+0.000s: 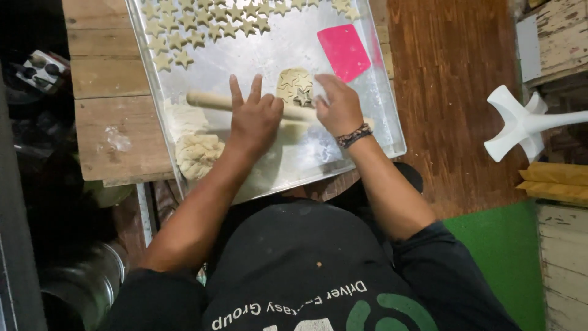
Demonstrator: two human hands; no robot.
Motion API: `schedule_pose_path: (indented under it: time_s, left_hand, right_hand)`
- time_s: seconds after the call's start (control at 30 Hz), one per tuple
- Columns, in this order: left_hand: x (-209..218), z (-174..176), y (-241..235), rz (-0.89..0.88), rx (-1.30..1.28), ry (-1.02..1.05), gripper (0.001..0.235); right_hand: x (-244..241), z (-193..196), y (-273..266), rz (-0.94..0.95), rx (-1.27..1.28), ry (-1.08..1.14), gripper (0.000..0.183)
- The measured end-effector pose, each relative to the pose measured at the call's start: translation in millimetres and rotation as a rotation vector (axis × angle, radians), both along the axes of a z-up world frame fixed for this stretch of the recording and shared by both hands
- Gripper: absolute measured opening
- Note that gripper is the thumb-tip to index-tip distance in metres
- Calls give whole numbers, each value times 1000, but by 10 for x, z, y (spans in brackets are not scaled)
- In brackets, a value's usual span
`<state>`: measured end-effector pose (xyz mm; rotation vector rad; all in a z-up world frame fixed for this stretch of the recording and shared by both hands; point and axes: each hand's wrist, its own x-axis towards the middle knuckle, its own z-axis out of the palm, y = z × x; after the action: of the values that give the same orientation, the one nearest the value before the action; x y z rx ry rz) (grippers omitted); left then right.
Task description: The person rolls out dough on a metal tray using a rolling pin and cuts star shapes with a cookie cutter. They remove the excess dough and arrange the cut stars on the tray. The person then gathers the leftover dough, kneads it into a ball, and rolls it out again to continue cutting shapes.
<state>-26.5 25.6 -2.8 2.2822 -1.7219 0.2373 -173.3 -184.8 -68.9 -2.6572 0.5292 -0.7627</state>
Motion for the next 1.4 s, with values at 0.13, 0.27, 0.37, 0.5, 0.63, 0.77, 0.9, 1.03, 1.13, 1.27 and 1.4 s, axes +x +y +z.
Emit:
schedule_pose_path:
  time_s: [0.13,0.27,0.37,0.5,0.63,0.77,0.9,1.03,1.13,1.27,1.4]
  left_hand:
    - [-156,-44,191,3,7,32,7]
    - [-261,-264,307,-3,-82,28,5]
    - [-275,-363,340,-14,-140,12,4]
    - [-279,-411,352,-7,-168,-18,6]
    - [-275,-406,360,-8,-170,-48,7]
    - [-281,-386,373,2,-156,-31,6]
    - [-278,-397,374,-1,-136,-11,6]
    - [-251,-254,423,-51,-196,-54,12]
    - [-254,-210,439,-57,-185,-44,11]
    - [-265,-405,405,-49,-287,-79,6]
    - [-273,-422,409,-33,-260,-56,5]
  right_hand:
    - [58,-43,-25,91,-47,170,62]
    - [156,277,125,95,-46,423,66]
    - [235,454,200,49,-26,524,65]
    - [332,730,347,-43,56,637,67]
    - [315,802,302,65,76,638,69]
    - [244,547,151,80,295,334,72]
    - [103,464,34,85,624,8,73]
    - [101,553,104,-90,774,-69,63]
    - [121,655,311,-99,758,-110,62]
    - [139,597,500,-20,571,4,63]
    - [179,471,606,26,503,36,67]
